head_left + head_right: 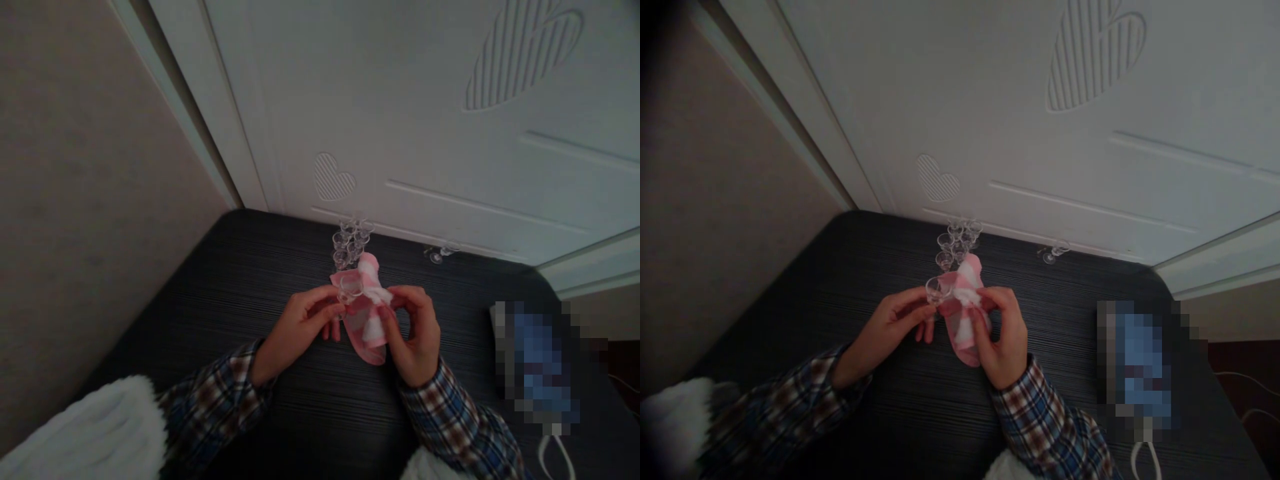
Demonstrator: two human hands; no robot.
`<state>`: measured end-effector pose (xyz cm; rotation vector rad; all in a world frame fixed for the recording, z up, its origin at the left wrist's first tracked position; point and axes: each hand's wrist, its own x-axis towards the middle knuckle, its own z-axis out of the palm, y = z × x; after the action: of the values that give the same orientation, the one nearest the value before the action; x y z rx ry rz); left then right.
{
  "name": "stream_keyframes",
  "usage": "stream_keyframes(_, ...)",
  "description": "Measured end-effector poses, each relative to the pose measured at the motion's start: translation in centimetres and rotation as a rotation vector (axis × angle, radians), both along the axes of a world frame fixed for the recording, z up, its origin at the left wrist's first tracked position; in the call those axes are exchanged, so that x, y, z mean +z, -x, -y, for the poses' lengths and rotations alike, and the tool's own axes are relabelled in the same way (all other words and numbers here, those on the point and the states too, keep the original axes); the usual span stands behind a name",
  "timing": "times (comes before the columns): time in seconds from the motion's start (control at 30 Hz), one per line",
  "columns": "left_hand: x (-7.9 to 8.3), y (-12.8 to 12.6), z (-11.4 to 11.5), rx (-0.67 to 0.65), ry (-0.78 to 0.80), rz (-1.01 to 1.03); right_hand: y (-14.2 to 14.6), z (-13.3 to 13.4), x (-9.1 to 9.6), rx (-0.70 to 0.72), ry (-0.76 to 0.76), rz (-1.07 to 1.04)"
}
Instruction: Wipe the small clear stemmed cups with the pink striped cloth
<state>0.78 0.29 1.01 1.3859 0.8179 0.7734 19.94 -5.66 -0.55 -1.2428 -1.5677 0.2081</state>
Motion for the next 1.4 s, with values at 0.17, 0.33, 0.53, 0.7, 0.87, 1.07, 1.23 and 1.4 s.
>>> stream_keyframes(0.17,-0.3,0.3,-0.1,0.115,-0.043,-0.002,0.1,-0.4,0.2,0.172,0.118,0.127)
stream_keyframes(0.33,-0.7,0.5,-0.1,0.132,-0.072,-0.062,0.2,-0.6,-0.2,0.252,0.183,0.203)
stream_keyframes(0.53,-0.8,0.2,-0.4,0.089,-0.11,-0.186,-1.5,-1.3,-0.5,-0.024,0.211,0.116)
stream_keyframes(0.7,-1.0,0.1,-0.6,0.053,-0.157,-0.291,-1.2,-1.7,-1.7,-0.024,0.281,0.169)
stream_keyframes(0.87,-1.2,0.1,-0.6,0.051,-0.227,-0.372,-0.6,-1.5,-2.6,-0.015,0.331,0.225)
stream_keyframes(1.07,-1.5,0.0,-0.4,0.067,-0.296,-0.427,-0.6,-1.4,-3.3,-0.072,0.387,0.253)
stream_keyframes(1.23,-1.7,0.1,-0.4,0.086,-0.317,-0.436,-0.3,-1.5,-3.3,-0.066,0.385,0.223)
stream_keyframes(1.4,-1.6,0.1,-0.4,0.09,-0.302,-0.413,-0.7,-1.7,-2.2,-0.041,0.281,0.124)
